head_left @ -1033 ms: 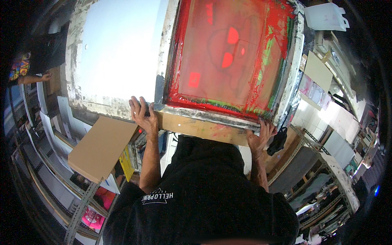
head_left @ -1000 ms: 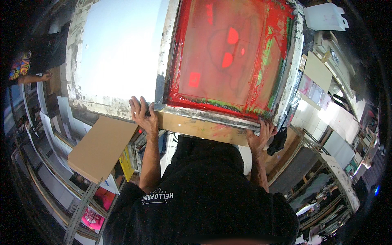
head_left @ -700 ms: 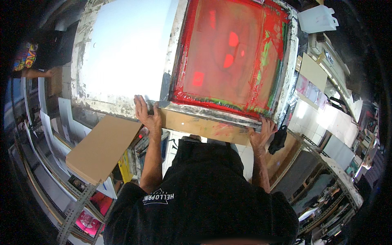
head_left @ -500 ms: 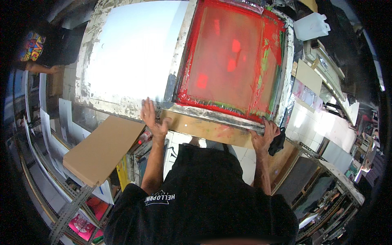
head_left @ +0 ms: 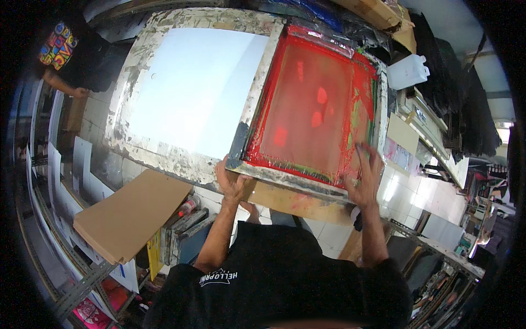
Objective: The person performs manual screen printing on white boards. They place a board on the table, align a screen, apply red ink with a squeegee, and lift the screen to reveal a printed design. The process is repeated for multiple boards.
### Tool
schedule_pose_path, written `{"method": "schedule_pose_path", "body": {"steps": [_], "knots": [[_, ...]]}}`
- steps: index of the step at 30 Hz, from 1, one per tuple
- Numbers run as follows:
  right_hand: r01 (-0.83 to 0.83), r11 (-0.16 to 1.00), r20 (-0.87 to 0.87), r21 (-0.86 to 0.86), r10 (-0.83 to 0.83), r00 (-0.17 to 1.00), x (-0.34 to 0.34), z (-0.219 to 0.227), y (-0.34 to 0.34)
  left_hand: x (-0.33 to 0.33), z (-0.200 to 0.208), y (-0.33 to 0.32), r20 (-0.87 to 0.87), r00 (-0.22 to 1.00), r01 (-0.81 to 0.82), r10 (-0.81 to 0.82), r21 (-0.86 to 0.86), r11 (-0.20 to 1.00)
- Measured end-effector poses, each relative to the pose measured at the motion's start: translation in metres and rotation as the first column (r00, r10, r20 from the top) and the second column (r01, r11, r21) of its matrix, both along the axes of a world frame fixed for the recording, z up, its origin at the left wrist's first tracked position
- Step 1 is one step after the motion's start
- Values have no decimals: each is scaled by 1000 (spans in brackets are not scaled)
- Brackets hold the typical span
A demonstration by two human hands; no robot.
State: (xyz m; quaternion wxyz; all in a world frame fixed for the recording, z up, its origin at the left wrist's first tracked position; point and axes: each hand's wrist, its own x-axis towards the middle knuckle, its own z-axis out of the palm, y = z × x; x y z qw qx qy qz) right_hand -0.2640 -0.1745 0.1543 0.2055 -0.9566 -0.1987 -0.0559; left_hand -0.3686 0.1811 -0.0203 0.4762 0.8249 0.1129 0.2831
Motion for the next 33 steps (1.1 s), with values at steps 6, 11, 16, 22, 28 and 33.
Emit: {"method": "schedule_pose_path", "body": {"steps": [6, 11, 16, 22, 28, 33], "knots": [[22, 976, 365, -217, 61, 929, 270, -73, 66, -7, -11, 3, 43, 999, 18, -20, 41, 999], [40, 916, 168, -399, 30, 985, 406, -100, 96, 3, -11, 4, 0, 1000, -12, 12, -21, 1000], [-139, 977, 192, -164, 170, 967, 415, -88, 92, 4, -9, 3, -21, 1000, 8, -10, -55, 998], [-86, 976, 289, -198, 142, 947, 406, -112, 100, 2, -11, 8, -80, 997, 8, -7, 13, 1000], [-81, 978, 247, -191, 128, 960, 366, -117, 101, 3, -13, 8, -18, 999, 45, -44, 57, 997], [-17, 966, 239, -259, 81, 968, 234, -110, 114, 7, -11, 8, -32, 998, 54, -53, 32, 998]]}}
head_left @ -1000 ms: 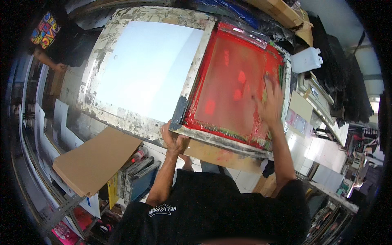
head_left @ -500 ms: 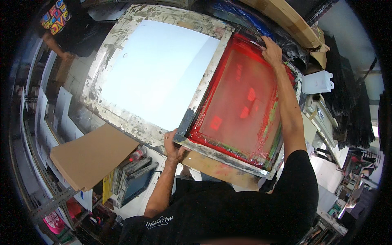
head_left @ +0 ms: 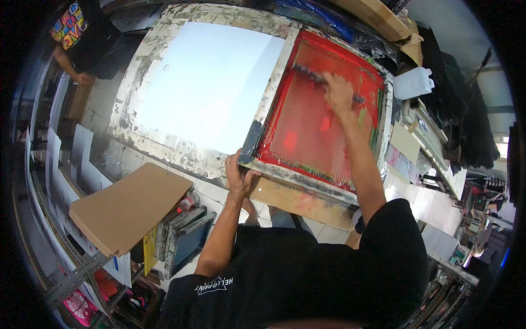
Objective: The person performs manual screen printing on white boards. They place a board on the table, align a screen, apply red ink with a squeegee, and lift the screen to reveal a printed design. The process is repeated for multiple boards.
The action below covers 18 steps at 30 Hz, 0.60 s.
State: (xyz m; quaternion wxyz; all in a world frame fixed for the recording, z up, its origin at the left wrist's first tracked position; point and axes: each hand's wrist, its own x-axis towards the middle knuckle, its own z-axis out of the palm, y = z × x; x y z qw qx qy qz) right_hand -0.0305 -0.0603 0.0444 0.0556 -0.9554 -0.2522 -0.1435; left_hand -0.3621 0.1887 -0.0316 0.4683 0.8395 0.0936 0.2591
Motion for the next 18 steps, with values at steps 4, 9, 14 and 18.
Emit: {"method": "schedule_pose_path", "body": {"steps": [4, 9, 14, 18], "knots": [[0, 1000, -107, 4, 1, 994, -144, 19, 6, 1, 4, 0, -15, 1000, 8, -7, 14, 1000], [-26, 997, -302, 77, 48, 952, -247, 64, 14, 1, 10, -1, 2, 1000, 16, -16, -47, 999], [-29, 929, -407, 370, 190, 894, -219, 79, -1, 2, 14, 3, 20, 999, 39, -38, -50, 998], [-61, 956, -518, 288, 209, 829, -211, 54, -6, 4, 15, 9, 50, 998, 33, -35, 49, 998]]}}
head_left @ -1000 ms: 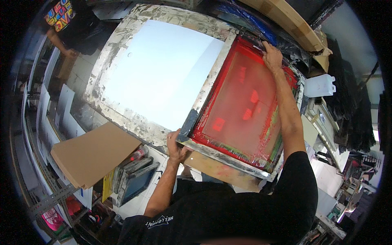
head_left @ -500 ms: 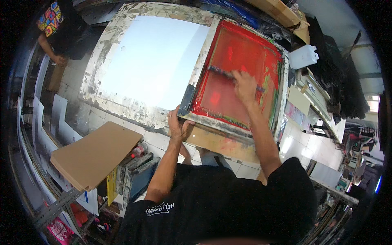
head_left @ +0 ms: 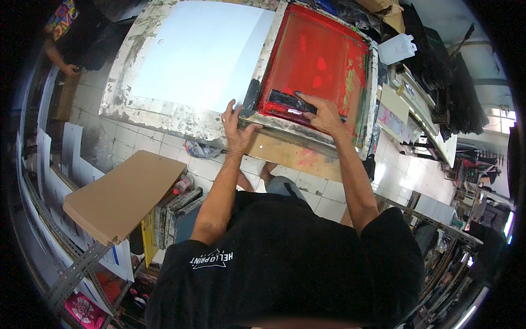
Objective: The person performs manual screen printing on white boards. They place a board on the table, align a screen, apply red ink with a squeegee, and lift the screen to reveal a printed design. The process is repeated for multiple boards.
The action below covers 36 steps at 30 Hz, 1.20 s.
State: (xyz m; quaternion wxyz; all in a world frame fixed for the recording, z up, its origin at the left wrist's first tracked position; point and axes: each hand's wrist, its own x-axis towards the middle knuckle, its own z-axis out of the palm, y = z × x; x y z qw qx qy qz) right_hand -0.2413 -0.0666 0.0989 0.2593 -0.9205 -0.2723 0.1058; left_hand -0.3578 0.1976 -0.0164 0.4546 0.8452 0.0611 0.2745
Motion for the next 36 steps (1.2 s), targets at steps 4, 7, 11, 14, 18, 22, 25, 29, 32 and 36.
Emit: {"method": "schedule_pose_path", "body": {"steps": [4, 7, 11, 14, 18, 22, 25, 29, 32, 36], "knots": [[81, 954, 92, -290, -56, 994, -15, -28, 7, 0, 0, 2, -47, 999, 10, -13, -62, 998], [135, 952, 159, -275, -93, 983, -18, -42, 12, -1, 0, 3, -47, 998, 28, -29, -23, 999], [217, 960, 276, -174, -164, 947, 14, -59, 14, -1, -2, 5, -64, 998, 2, 3, 79, 997], [238, 960, 302, -148, -185, 935, 69, -69, 8, -1, -3, 5, -23, 1000, -3, 4, 18, 1000], [284, 936, 401, -209, -183, 898, 157, -79, -1, -4, -2, 4, -95, 995, -29, 27, -19, 999], [299, 928, 514, -223, -149, 845, 252, -87, -10, -6, 0, 4, -152, 987, -53, 55, 16, 998], [258, 947, 591, -192, -98, 800, 318, -89, -15, -5, 2, 5, -161, 984, -73, 81, 56, 996], [303, 916, 607, -263, -87, 790, 371, -84, -17, -6, 5, 4, -168, 984, -67, 64, -9, 998], [345, 906, 544, -245, -166, 822, 386, -79, -10, -3, 4, 3, -122, 989, -78, 82, 37, 996], [363, 889, 474, -280, -200, 857, 388, -73, 3, -6, -2, 3, -73, 996, -51, 54, 42, 998]]}}
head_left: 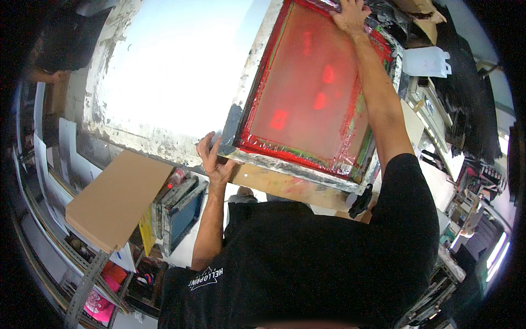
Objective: The person performs manual screen printing on white boards. They place a board on the table, align a screen, apply red ink with a squeegee, and lift the screen to reveal a printed design. The process is repeated for multiple boards.
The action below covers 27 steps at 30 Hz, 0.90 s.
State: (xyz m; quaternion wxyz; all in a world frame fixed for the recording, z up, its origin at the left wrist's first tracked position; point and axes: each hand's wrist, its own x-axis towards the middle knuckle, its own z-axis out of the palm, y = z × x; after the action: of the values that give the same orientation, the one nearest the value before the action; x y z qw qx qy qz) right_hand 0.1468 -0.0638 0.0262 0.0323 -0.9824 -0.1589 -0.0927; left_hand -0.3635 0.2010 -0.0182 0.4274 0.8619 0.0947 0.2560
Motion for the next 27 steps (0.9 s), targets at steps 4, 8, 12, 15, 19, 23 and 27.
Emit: {"method": "schedule_pose_path", "body": {"steps": [4, 8, 12, 15, 19, 23, 27], "knots": [[21, 998, 238, -67, -4, 971, -15, 16, 16, -8, -13, 0, -14, 1000, 18, -19, -64, 998], [-173, 980, 323, 102, 132, 937, -102, 78, -4, -7, -9, -7, 46, 999, -15, 24, -204, 979], [-370, 905, -157, 208, 405, 901, -286, 181, -61, 13, 49, -11, 150, 988, -36, 47, -73, 997], [-424, 877, -369, 225, 480, 796, -386, 257, -86, 47, 119, -18, 280, 955, -106, 96, 20, 994], [-123, 985, -40, -124, 119, 992, -408, 288, -82, 110, 196, -30, 412, 901, 35, 133, -376, 926], [-163, 979, 361, -119, 196, 912, -366, 293, -101, 136, 215, -10, 441, 890, 263, -117, -287, 921], [-218, 970, 463, -103, 241, 853, -342, 293, -118, 98, 159, 5, 86, 996, 41, -37, -44, 998]]}}
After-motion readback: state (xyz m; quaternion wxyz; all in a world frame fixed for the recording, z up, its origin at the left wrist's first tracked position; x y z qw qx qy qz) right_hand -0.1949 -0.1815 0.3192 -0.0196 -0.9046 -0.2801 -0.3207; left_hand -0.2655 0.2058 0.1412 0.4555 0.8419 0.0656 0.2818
